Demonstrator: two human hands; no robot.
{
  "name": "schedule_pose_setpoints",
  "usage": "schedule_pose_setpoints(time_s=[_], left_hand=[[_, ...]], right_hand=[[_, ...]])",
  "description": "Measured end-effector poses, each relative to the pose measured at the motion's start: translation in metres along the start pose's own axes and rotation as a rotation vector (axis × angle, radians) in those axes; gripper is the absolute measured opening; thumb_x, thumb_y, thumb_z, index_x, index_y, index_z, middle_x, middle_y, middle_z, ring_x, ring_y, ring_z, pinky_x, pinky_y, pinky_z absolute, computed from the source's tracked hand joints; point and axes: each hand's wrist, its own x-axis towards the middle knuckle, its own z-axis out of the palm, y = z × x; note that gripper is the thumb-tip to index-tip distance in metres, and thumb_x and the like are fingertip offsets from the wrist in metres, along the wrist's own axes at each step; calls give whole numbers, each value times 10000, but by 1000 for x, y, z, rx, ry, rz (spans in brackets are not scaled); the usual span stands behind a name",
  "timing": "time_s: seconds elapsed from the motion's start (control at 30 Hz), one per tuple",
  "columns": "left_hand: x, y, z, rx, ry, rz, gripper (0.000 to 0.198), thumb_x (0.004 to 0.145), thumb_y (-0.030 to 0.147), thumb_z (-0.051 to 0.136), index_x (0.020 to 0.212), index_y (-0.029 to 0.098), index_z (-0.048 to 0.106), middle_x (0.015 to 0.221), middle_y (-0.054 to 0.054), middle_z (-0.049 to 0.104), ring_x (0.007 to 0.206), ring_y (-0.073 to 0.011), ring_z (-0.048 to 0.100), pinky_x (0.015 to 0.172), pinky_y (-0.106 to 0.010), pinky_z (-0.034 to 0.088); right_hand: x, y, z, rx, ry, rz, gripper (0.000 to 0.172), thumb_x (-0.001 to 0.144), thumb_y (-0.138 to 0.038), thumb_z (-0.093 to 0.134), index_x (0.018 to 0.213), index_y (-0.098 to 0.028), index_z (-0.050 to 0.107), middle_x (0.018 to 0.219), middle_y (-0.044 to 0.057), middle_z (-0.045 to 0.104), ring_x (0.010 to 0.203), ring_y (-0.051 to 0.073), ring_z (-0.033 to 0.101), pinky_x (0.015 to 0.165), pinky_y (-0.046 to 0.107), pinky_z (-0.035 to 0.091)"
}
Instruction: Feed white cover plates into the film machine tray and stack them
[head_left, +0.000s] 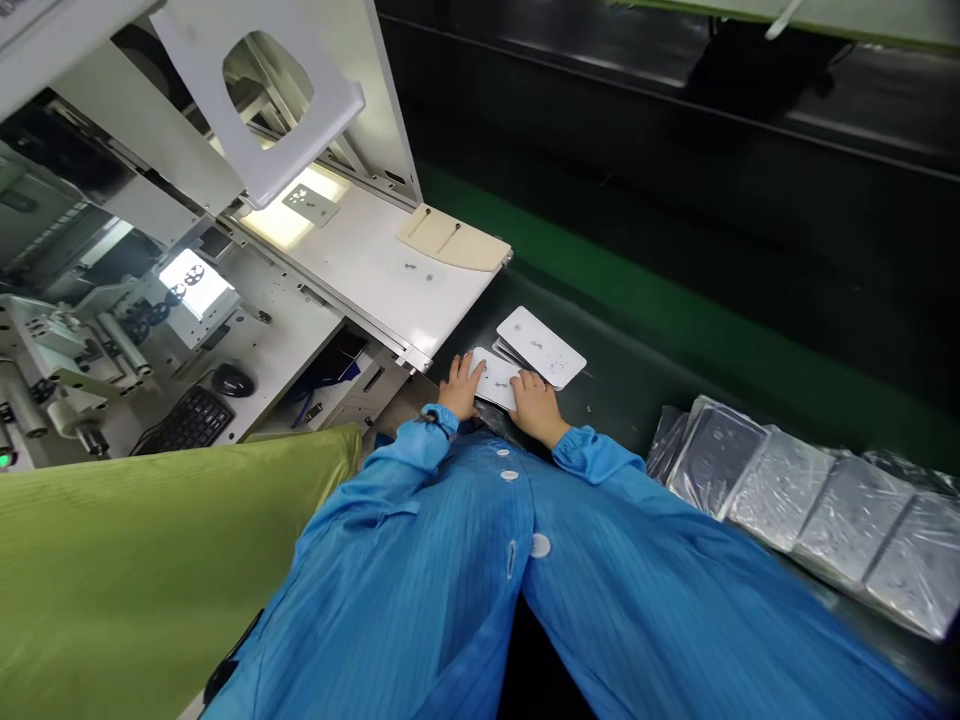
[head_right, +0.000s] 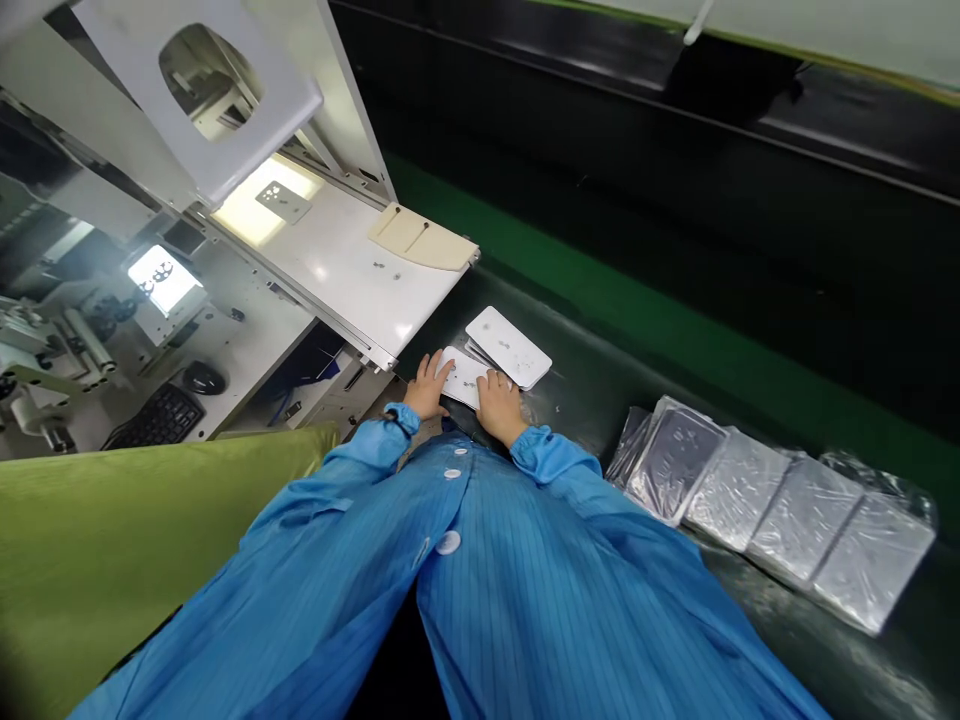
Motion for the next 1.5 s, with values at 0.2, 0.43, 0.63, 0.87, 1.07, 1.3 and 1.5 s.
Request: schedule_pose_setpoints(time_s=[0.2, 0.43, 0.63, 0.87, 1.07, 1.3, 1.5], left_hand=[[41, 4, -4, 201, -91, 73, 1194, 495, 194, 841, 1442, 309, 123, 1549, -94, 72, 1396, -383, -14, 956, -653, 371], [57, 6, -10, 220, -20, 173, 788, 648, 59, 680, 1349, 194, 346, 1450, -163, 266, 1329, -359, 234, 855, -480, 523], [62, 2, -7, 216, -1, 225, 556, 776, 28, 475, 1313, 135, 381, 1361, -185, 377, 1340, -331, 232, 913, -448, 490], [66, 0, -5, 238, -55, 342, 749, 676, 66, 609, 1354, 207, 325, 1392, -136, 362, 1316, -328, 243, 882, -465, 492], [67, -1, -7, 255, -62, 380, 655, 707, 62, 549, 1321, 205, 371, 1279, -142, 442, 1212, -301, 347, 860, -425, 490], [67, 1, 0, 254, -39, 371, 663, 732, 36, 485, 1349, 229, 338, 1353, -145, 382, 1269, -307, 285, 890, -479, 456], [69, -3, 0, 207, -45, 372, 755, 673, 26, 543, 1368, 230, 330, 1377, -148, 353, 1289, -317, 265, 868, -436, 486]], right_hand=[[7, -12, 9, -27, -140, 118, 713, 680, -369, 702, 1285, -147, 396, 1511, 185, 170, 1342, 366, 198, 926, 552, 367], [13, -12, 5, 52, -81, 179, 527, 716, -89, 598, 1219, -149, 449, 1405, 228, 338, 1239, 339, 346, 845, 507, 433], [10, -7, 9, 89, -65, 196, 558, 708, -112, 619, 1227, -191, 429, 1356, 174, 401, 1188, 329, 370, 828, 501, 457], [13, -17, 17, 113, -55, 235, 499, 750, -127, 598, 1211, -148, 408, 1398, 219, 314, 1280, 330, 289, 794, 431, 505], [13, -13, 13, 144, -39, 236, 417, 756, -96, 556, 1156, -129, 443, 1230, 198, 445, 1134, 283, 416, 766, 360, 509], [7, -11, 15, 158, -56, 217, 536, 729, -207, 670, 1199, -169, 415, 1357, 204, 347, 1256, 330, 312, 825, 399, 486], [11, -9, 18, 174, -64, 246, 514, 721, -145, 651, 1179, -144, 417, 1297, 204, 386, 1203, 309, 370, 840, 393, 477]])
